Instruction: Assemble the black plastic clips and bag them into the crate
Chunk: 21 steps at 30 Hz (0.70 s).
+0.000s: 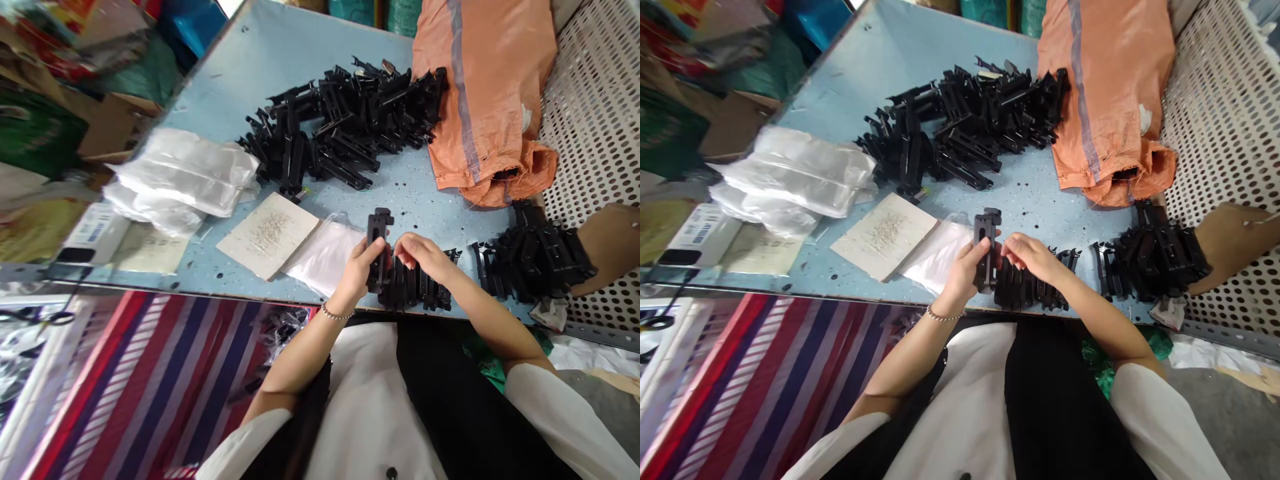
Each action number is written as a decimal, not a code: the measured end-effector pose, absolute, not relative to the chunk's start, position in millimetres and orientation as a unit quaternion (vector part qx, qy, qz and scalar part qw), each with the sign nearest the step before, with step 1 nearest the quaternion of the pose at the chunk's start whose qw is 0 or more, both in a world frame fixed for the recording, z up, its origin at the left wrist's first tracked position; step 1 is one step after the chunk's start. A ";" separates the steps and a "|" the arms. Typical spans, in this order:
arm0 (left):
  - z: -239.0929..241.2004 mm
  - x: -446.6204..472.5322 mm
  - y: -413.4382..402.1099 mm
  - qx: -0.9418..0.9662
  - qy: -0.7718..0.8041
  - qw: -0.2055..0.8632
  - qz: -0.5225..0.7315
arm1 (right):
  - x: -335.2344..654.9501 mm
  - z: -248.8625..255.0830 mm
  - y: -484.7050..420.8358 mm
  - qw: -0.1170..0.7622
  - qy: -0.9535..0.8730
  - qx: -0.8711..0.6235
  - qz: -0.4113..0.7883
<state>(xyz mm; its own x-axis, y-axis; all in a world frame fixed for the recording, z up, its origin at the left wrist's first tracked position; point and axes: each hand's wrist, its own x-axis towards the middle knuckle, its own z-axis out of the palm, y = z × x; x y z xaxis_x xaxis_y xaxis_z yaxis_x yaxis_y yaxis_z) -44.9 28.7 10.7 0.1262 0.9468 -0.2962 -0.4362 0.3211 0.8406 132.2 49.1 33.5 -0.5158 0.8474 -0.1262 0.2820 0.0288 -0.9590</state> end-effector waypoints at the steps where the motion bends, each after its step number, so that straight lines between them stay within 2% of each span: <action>1: 11.6 -45.6 29.1 0.261 0.424 0.696 0.517 | 131.7 33.8 39.3 0.234 -0.713 -0.415 0.514; 4: 14.4 -47.2 22.3 0.221 0.416 0.711 0.522 | 122.8 25.9 4.3 0.207 -0.824 -0.412 0.328; 6: 13.5 -45.7 10.4 0.217 0.430 0.709 0.515 | 112.6 15.2 -17.4 0.210 -0.849 -0.414 0.255; 8: 8.6 -43.7 -5.3 0.218 0.456 0.684 0.526 | 104.5 5.4 -34.0 0.208 -0.842 -0.425 0.259; 12: -11.2 -51.4 -32.4 0.266 0.478 0.651 0.526 | 117.0 -0.4 -52.4 0.181 -0.796 -0.451 0.361; 14: -23.0 -62.1 -38.4 0.270 0.491 0.654 0.508 | 140.1 -1.9 -56.8 0.195 -0.774 -0.512 0.317; 17: -39.2 -73.9 -38.8 0.219 0.527 0.677 0.465 | 176.9 -15.0 -60.6 0.202 -0.696 -0.665 0.183; 21: -54.9 -61.1 -31.0 0.170 0.537 0.704 0.433 | 191.3 -46.9 -51.1 0.130 -0.647 -0.726 0.192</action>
